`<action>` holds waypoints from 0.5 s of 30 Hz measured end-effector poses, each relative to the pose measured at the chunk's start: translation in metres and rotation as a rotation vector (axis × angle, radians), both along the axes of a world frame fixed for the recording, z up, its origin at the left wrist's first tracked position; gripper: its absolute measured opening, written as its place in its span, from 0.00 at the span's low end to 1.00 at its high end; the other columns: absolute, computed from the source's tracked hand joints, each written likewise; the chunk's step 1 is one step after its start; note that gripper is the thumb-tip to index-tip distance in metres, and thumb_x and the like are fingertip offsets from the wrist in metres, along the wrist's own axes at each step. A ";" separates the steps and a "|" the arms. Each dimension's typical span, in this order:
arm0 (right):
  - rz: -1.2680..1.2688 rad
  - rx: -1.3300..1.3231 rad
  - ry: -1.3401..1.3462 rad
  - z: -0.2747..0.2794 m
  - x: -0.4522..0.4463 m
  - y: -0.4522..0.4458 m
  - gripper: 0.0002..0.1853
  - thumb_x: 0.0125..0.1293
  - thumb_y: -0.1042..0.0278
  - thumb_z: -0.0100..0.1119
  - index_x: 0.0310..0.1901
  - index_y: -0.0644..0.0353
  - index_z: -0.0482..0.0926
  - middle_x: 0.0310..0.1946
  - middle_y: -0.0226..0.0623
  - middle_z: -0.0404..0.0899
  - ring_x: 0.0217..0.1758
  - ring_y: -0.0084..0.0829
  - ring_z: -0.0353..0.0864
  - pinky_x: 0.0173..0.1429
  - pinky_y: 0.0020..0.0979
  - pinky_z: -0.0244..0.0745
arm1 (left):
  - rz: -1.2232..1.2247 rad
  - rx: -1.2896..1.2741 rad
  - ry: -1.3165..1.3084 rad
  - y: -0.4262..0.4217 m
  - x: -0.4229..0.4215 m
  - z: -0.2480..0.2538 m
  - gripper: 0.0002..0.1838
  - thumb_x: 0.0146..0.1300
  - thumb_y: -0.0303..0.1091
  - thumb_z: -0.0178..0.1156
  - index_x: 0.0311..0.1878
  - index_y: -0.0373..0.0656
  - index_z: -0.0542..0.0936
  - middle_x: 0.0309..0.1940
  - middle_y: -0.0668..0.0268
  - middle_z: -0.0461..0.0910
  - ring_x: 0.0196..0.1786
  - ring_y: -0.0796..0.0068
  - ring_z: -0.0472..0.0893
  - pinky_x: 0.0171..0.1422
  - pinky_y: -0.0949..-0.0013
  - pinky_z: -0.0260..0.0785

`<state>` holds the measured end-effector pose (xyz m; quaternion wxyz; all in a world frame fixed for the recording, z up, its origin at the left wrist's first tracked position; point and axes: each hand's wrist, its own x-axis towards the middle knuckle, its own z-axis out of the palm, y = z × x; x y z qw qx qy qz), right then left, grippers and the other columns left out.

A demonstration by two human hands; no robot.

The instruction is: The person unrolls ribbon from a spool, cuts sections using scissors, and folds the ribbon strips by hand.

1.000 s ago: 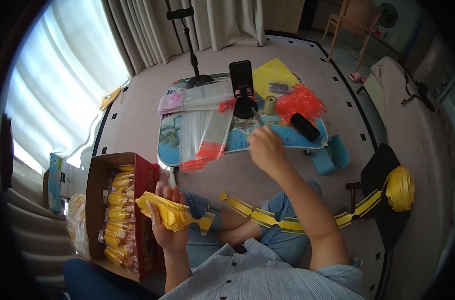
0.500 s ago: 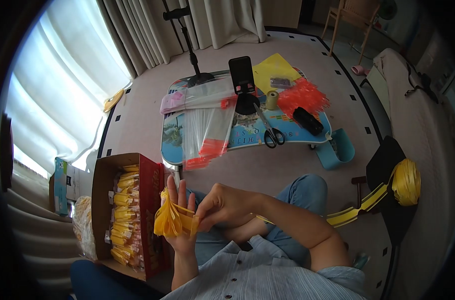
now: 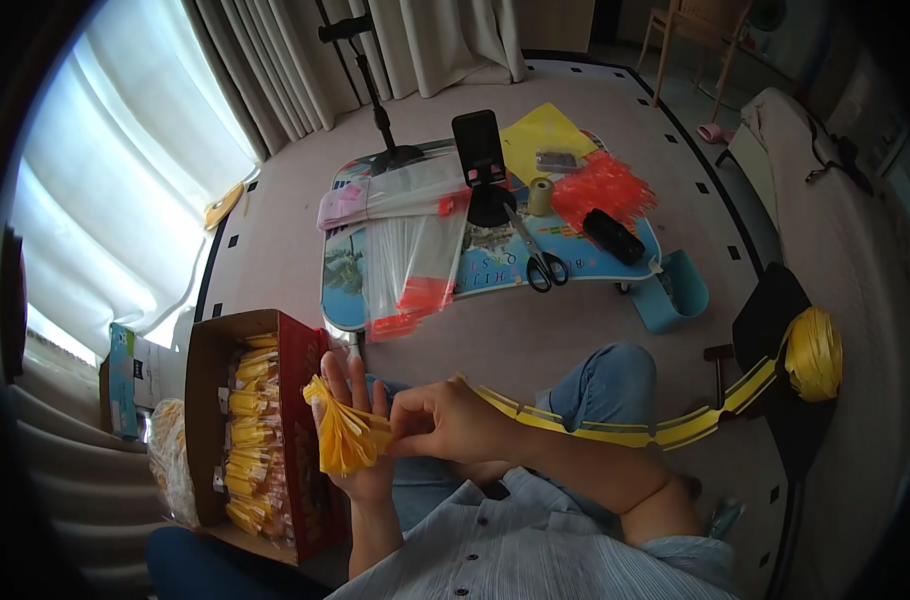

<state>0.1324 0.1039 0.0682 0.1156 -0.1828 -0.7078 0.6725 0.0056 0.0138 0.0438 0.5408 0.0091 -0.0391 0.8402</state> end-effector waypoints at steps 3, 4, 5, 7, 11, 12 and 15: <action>0.038 -0.061 0.028 -0.007 -0.001 0.003 0.13 0.53 0.73 0.68 0.37 0.62 0.74 0.27 0.29 0.79 0.32 0.16 0.77 0.40 0.19 0.72 | 0.015 -0.035 0.060 -0.001 -0.001 -0.003 0.24 0.72 0.47 0.35 0.66 0.47 0.58 0.68 0.65 0.57 0.71 0.61 0.54 0.75 0.53 0.42; 0.027 -0.037 -0.006 -0.004 -0.001 0.005 0.15 0.52 0.70 0.69 0.38 0.62 0.74 0.26 0.30 0.79 0.31 0.17 0.77 0.39 0.20 0.72 | 0.030 -0.065 0.120 -0.002 -0.001 -0.003 0.24 0.72 0.47 0.35 0.66 0.47 0.58 0.66 0.64 0.60 0.70 0.61 0.56 0.74 0.53 0.44; 0.015 -0.013 -0.039 0.000 -0.001 0.008 0.17 0.51 0.68 0.70 0.39 0.61 0.74 0.25 0.31 0.79 0.31 0.19 0.78 0.38 0.22 0.73 | 0.045 -0.094 0.181 -0.002 -0.002 -0.002 0.24 0.72 0.48 0.36 0.65 0.46 0.59 0.64 0.62 0.63 0.69 0.60 0.59 0.74 0.53 0.46; -0.001 0.011 -0.063 0.001 0.000 0.010 0.21 0.49 0.65 0.72 0.42 0.60 0.73 0.26 0.33 0.80 0.31 0.21 0.79 0.38 0.24 0.73 | 0.085 -0.120 0.348 -0.005 -0.004 -0.012 0.25 0.71 0.49 0.37 0.64 0.45 0.59 0.56 0.60 0.68 0.64 0.60 0.65 0.71 0.54 0.53; 0.017 0.092 0.053 0.005 0.001 0.012 0.28 0.50 0.61 0.72 0.49 0.61 0.70 0.30 0.36 0.79 0.34 0.24 0.79 0.41 0.26 0.75 | 0.199 -0.261 0.480 -0.004 -0.003 -0.014 0.25 0.70 0.51 0.40 0.60 0.43 0.60 0.39 0.61 0.71 0.50 0.63 0.75 0.60 0.59 0.68; 0.031 0.135 0.102 0.007 0.002 0.013 0.28 0.51 0.60 0.71 0.50 0.61 0.69 0.32 0.37 0.79 0.35 0.25 0.80 0.42 0.26 0.75 | 0.224 -0.255 0.519 -0.003 -0.004 -0.015 0.25 0.70 0.51 0.40 0.60 0.43 0.60 0.39 0.62 0.71 0.49 0.63 0.76 0.58 0.60 0.69; 0.001 0.185 0.091 -0.010 -0.002 0.009 0.33 0.52 0.54 0.70 0.55 0.62 0.67 0.38 0.40 0.79 0.39 0.26 0.80 0.44 0.27 0.76 | 0.320 -0.364 0.685 -0.002 -0.001 -0.009 0.24 0.70 0.52 0.40 0.59 0.43 0.61 0.37 0.62 0.71 0.46 0.64 0.76 0.55 0.59 0.70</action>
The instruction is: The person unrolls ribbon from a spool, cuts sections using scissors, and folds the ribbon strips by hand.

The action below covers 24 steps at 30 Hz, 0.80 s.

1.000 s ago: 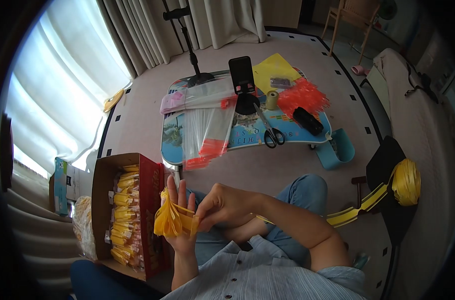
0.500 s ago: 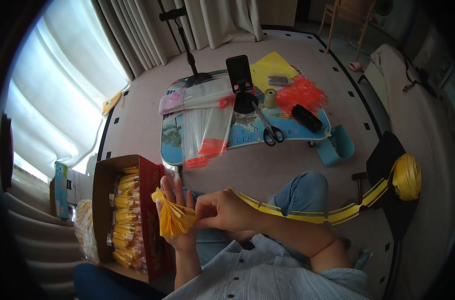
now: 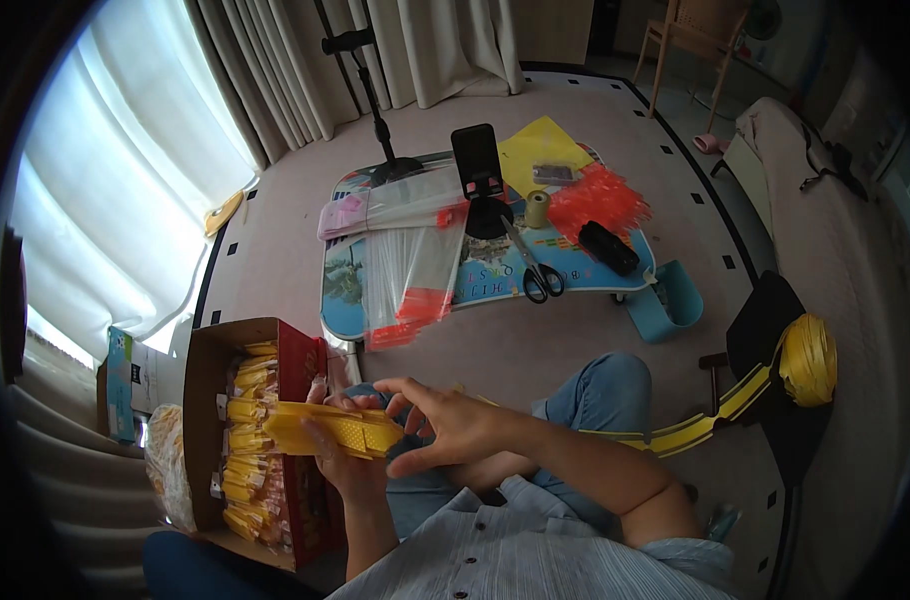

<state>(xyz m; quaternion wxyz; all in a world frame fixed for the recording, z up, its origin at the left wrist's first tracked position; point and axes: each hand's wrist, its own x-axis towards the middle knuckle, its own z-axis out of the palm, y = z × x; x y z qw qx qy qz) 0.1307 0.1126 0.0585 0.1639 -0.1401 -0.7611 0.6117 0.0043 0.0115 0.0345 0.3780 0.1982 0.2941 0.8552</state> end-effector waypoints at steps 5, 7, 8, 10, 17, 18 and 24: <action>-0.052 -0.297 -0.107 -0.021 -0.009 -0.007 0.26 0.56 0.53 0.66 0.48 0.66 0.74 0.33 0.37 0.81 0.36 0.23 0.81 0.41 0.24 0.77 | 0.029 -0.018 0.029 0.002 0.006 0.001 0.25 0.70 0.51 0.41 0.60 0.42 0.60 0.36 0.64 0.69 0.42 0.70 0.76 0.56 0.61 0.72; -0.054 -0.402 -0.118 -0.018 -0.010 -0.007 0.22 0.58 0.55 0.65 0.44 0.67 0.77 0.30 0.36 0.81 0.33 0.21 0.81 0.40 0.23 0.77 | 0.013 -0.004 0.011 0.002 0.005 0.002 0.25 0.70 0.51 0.40 0.60 0.42 0.60 0.36 0.64 0.69 0.41 0.71 0.76 0.55 0.61 0.72; -0.067 -0.434 -0.099 -0.012 -0.010 -0.009 0.20 0.58 0.56 0.65 0.42 0.67 0.78 0.28 0.35 0.81 0.32 0.20 0.81 0.39 0.23 0.77 | -0.008 0.017 -0.003 0.001 0.004 0.002 0.24 0.70 0.51 0.40 0.60 0.42 0.60 0.36 0.64 0.70 0.41 0.71 0.76 0.56 0.61 0.72; -0.060 -0.453 -0.092 -0.010 -0.010 -0.009 0.19 0.59 0.56 0.64 0.41 0.67 0.79 0.27 0.34 0.81 0.31 0.20 0.81 0.39 0.23 0.77 | -0.059 0.064 -0.005 0.001 0.001 0.000 0.23 0.70 0.50 0.40 0.59 0.43 0.61 0.36 0.64 0.70 0.43 0.69 0.77 0.57 0.60 0.71; -0.037 0.022 -0.041 0.009 -0.011 0.001 0.17 0.58 0.58 0.64 0.38 0.65 0.80 0.31 0.38 0.81 0.35 0.31 0.82 0.42 0.27 0.76 | -0.072 0.024 0.037 0.005 0.006 -0.012 0.21 0.70 0.50 0.40 0.56 0.45 0.64 0.44 0.58 0.74 0.56 0.55 0.74 0.67 0.51 0.57; -0.045 0.027 -0.091 0.015 -0.013 0.000 0.16 0.58 0.58 0.64 0.38 0.65 0.80 0.31 0.40 0.81 0.35 0.32 0.82 0.42 0.28 0.75 | -0.072 0.019 0.021 0.009 0.009 -0.010 0.21 0.70 0.50 0.41 0.57 0.45 0.64 0.46 0.57 0.75 0.57 0.53 0.74 0.69 0.50 0.55; -0.132 0.085 -0.133 0.005 -0.019 -0.006 0.12 0.59 0.62 0.62 0.37 0.62 0.81 0.33 0.43 0.82 0.35 0.31 0.83 0.39 0.28 0.75 | 0.002 0.038 -0.265 0.004 0.007 0.010 0.19 0.70 0.50 0.42 0.52 0.47 0.69 0.43 0.59 0.76 0.50 0.60 0.78 0.62 0.54 0.65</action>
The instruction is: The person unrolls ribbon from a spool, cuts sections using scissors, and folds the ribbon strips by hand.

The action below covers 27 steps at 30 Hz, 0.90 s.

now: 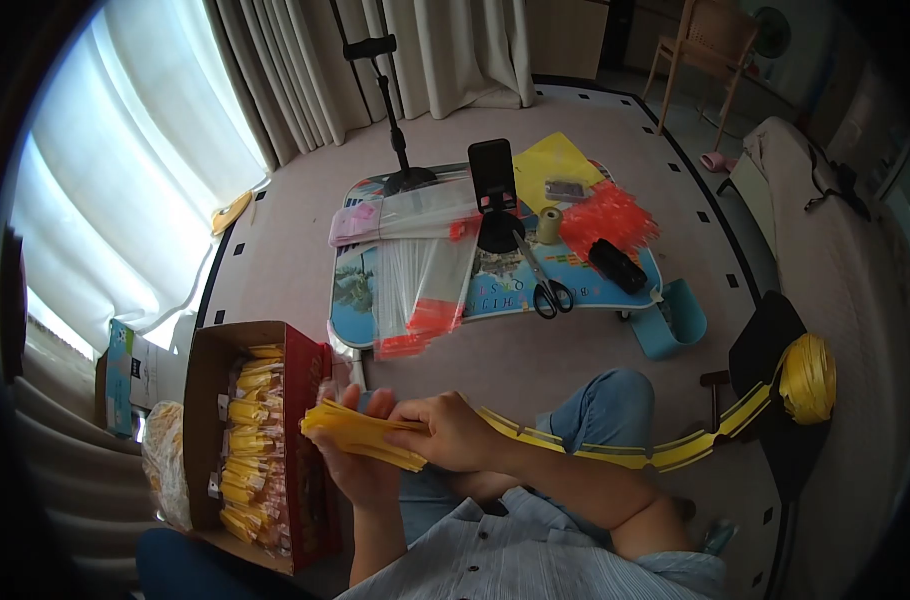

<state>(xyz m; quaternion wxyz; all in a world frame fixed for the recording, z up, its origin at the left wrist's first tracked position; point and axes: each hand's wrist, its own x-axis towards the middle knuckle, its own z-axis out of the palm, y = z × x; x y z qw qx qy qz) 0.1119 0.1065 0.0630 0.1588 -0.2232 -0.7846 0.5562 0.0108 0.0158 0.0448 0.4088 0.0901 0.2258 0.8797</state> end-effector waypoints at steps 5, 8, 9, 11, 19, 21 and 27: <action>0.015 0.176 0.107 -0.022 -0.001 0.002 0.10 0.59 0.65 0.61 0.39 0.62 0.78 0.31 0.41 0.81 0.31 0.35 0.81 0.36 0.31 0.74 | 0.053 0.034 0.211 0.006 -0.024 -0.003 0.17 0.71 0.49 0.39 0.42 0.45 0.69 0.21 0.69 0.68 0.27 0.73 0.75 0.51 0.61 0.70; -0.026 0.487 0.058 -0.014 -0.001 0.007 0.15 0.60 0.62 0.58 0.46 0.60 0.73 0.31 0.44 0.80 0.33 0.43 0.81 0.36 0.38 0.75 | 0.060 -0.006 0.357 0.019 -0.021 -0.008 0.17 0.72 0.48 0.38 0.40 0.45 0.69 0.20 0.68 0.67 0.27 0.73 0.74 0.51 0.62 0.69; -0.058 0.604 0.030 -0.011 -0.002 0.008 0.17 0.61 0.61 0.57 0.49 0.59 0.71 0.31 0.45 0.80 0.34 0.45 0.81 0.35 0.41 0.75 | 0.088 -0.039 0.380 0.027 -0.015 -0.008 0.17 0.72 0.48 0.38 0.39 0.44 0.68 0.19 0.68 0.67 0.27 0.72 0.74 0.52 0.62 0.69; -0.157 0.552 -0.024 -0.010 -0.007 0.004 0.18 0.61 0.60 0.56 0.49 0.58 0.69 0.30 0.45 0.79 0.32 0.45 0.81 0.34 0.43 0.75 | 0.092 -0.021 0.372 0.041 -0.006 -0.007 0.17 0.72 0.47 0.38 0.38 0.44 0.68 0.19 0.67 0.67 0.29 0.71 0.75 0.52 0.63 0.68; -0.505 0.456 0.105 -0.038 0.029 0.039 0.07 0.64 0.67 0.53 0.38 0.62 0.71 0.24 0.46 0.77 0.26 0.45 0.80 0.27 0.36 0.72 | -0.399 0.008 0.703 0.131 -0.028 -0.024 0.18 0.70 0.44 0.44 0.53 0.41 0.70 0.42 0.56 0.74 0.49 0.62 0.74 0.60 0.58 0.63; -0.570 0.388 0.087 -0.048 0.042 0.042 0.06 0.65 0.69 0.52 0.37 0.63 0.71 0.21 0.46 0.76 0.25 0.43 0.80 0.26 0.34 0.70 | -0.202 -0.215 1.264 0.173 -0.049 -0.047 0.18 0.68 0.42 0.47 0.56 0.44 0.72 0.52 0.56 0.73 0.58 0.57 0.71 0.63 0.55 0.60; -0.664 0.299 0.075 -0.064 0.066 0.037 0.08 0.67 0.65 0.49 0.35 0.61 0.70 0.20 0.47 0.74 0.25 0.47 0.79 0.26 0.38 0.69 | 0.208 -0.761 2.141 0.203 -0.068 -0.094 0.16 0.61 0.41 0.55 0.52 0.52 0.78 0.63 0.62 0.67 0.69 0.46 0.55 0.72 0.48 0.43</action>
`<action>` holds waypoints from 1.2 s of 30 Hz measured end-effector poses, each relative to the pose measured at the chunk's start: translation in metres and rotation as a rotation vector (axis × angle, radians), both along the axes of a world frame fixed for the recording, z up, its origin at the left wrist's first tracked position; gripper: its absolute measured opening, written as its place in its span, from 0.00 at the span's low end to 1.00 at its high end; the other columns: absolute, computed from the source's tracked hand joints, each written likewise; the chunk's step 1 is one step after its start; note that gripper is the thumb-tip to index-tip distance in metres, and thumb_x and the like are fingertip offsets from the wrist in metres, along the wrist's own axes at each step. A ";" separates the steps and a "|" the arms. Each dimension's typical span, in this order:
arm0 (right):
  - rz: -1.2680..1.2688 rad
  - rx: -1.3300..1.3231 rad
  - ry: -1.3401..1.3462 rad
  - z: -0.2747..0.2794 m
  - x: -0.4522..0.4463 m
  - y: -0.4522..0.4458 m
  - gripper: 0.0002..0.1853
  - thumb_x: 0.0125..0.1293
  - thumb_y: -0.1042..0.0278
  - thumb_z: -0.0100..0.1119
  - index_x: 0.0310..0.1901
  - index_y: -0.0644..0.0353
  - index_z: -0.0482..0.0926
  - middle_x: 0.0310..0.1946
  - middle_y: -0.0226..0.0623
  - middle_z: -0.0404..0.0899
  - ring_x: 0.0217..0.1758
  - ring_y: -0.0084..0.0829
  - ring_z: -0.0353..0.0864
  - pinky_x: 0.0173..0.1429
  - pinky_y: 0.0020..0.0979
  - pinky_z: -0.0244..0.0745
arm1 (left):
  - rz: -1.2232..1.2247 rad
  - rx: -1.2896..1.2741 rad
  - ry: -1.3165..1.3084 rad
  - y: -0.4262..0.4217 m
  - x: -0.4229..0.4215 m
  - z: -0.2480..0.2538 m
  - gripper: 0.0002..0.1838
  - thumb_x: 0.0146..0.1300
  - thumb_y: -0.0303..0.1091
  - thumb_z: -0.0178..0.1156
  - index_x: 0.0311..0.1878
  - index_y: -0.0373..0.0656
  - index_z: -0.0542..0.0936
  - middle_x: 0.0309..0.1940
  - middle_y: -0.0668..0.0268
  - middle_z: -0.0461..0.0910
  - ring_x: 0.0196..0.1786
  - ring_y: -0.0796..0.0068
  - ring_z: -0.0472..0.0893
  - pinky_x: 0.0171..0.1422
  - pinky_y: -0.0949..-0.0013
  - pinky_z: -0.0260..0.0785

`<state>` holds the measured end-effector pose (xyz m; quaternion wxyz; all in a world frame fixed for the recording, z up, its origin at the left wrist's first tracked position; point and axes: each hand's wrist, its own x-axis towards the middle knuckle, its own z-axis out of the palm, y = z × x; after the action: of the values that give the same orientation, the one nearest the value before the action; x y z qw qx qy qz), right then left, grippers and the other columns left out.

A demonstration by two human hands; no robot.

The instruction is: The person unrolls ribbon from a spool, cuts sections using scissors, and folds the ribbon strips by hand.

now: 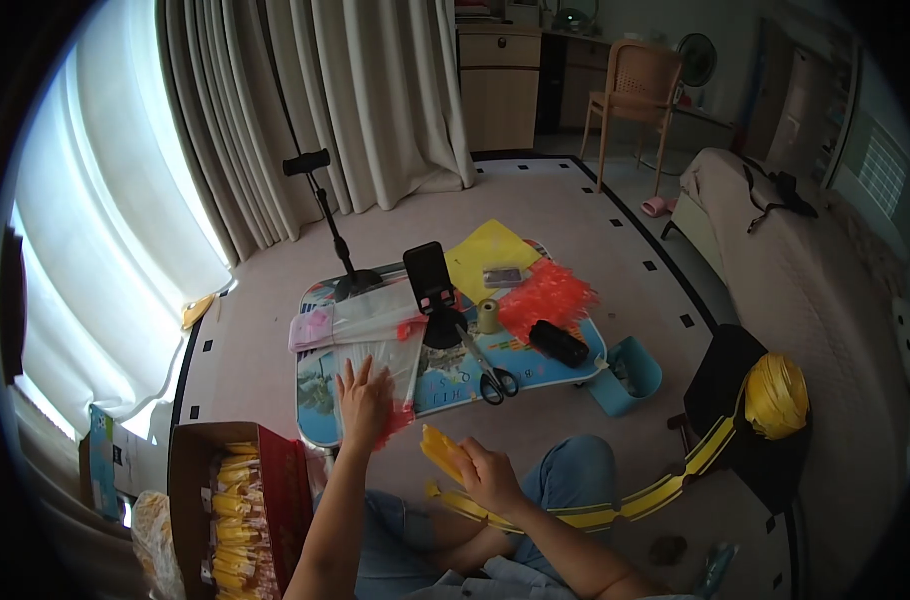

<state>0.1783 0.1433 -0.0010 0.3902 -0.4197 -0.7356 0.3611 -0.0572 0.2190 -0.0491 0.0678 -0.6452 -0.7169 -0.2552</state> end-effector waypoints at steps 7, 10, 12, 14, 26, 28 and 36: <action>0.050 -0.276 0.465 -0.039 -0.013 0.032 0.16 0.70 0.54 0.47 0.41 0.60 0.74 0.18 0.28 0.74 0.15 0.26 0.72 0.22 0.28 0.66 | -0.101 0.042 0.140 -0.048 0.027 0.020 0.15 0.61 0.37 0.54 0.50 0.43 0.77 0.63 0.56 0.64 0.63 0.40 0.63 0.66 0.47 0.55; 0.159 -0.874 0.349 0.009 -0.009 0.047 0.18 0.70 0.51 0.45 0.45 0.56 0.76 0.22 0.23 0.73 0.16 0.17 0.67 0.20 0.20 0.62 | -0.224 0.085 0.182 -0.101 0.058 0.033 0.15 0.60 0.34 0.57 0.49 0.41 0.75 0.63 0.52 0.62 0.62 0.39 0.64 0.62 0.49 0.62; 0.187 -0.932 0.394 -0.018 -0.016 0.059 0.18 0.70 0.49 0.44 0.45 0.55 0.75 0.24 0.25 0.74 0.17 0.14 0.65 0.18 0.17 0.59 | -0.319 0.100 0.148 -0.130 0.064 0.028 0.16 0.58 0.32 0.58 0.50 0.42 0.76 0.64 0.51 0.61 0.62 0.41 0.65 0.59 0.52 0.66; 0.231 -0.930 0.420 -0.038 -0.023 0.062 0.18 0.70 0.49 0.45 0.46 0.55 0.75 0.27 0.25 0.74 0.18 0.12 0.66 0.18 0.15 0.60 | -0.308 0.098 -0.066 -0.151 0.067 0.029 0.15 0.58 0.33 0.58 0.49 0.41 0.76 0.62 0.51 0.64 0.56 0.46 0.71 0.53 0.56 0.70; 0.741 -0.312 0.056 0.031 -0.028 0.034 0.16 0.70 0.62 0.49 0.54 0.62 0.72 0.41 0.31 0.78 0.45 0.17 0.72 0.48 0.22 0.69 | -0.657 -1.016 -1.921 -0.210 0.064 0.044 0.38 0.64 0.55 0.50 0.68 0.39 0.56 0.63 0.52 0.64 0.58 0.52 0.72 0.62 0.51 0.66; 0.703 -0.216 -0.067 0.057 -0.024 0.031 0.16 0.69 0.63 0.49 0.54 0.61 0.72 0.40 0.35 0.78 0.44 0.17 0.73 0.47 0.23 0.69 | -0.806 -0.765 -1.954 -0.208 0.069 0.061 0.39 0.63 0.57 0.50 0.68 0.38 0.57 0.63 0.51 0.64 0.59 0.53 0.72 0.61 0.54 0.67; 0.698 -0.064 0.011 0.068 -0.033 0.030 0.15 0.68 0.66 0.51 0.52 0.62 0.73 0.41 0.40 0.79 0.44 0.23 0.76 0.48 0.26 0.70 | -0.610 -0.769 -1.563 -0.188 0.071 0.034 0.29 0.63 0.50 0.52 0.60 0.41 0.59 0.56 0.54 0.68 0.53 0.55 0.74 0.58 0.60 0.65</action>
<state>0.1453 0.1734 0.0673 0.2338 -0.1529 -0.8211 0.4977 0.0138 0.0313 -0.0150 -0.7249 -0.4283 -0.3933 -0.3693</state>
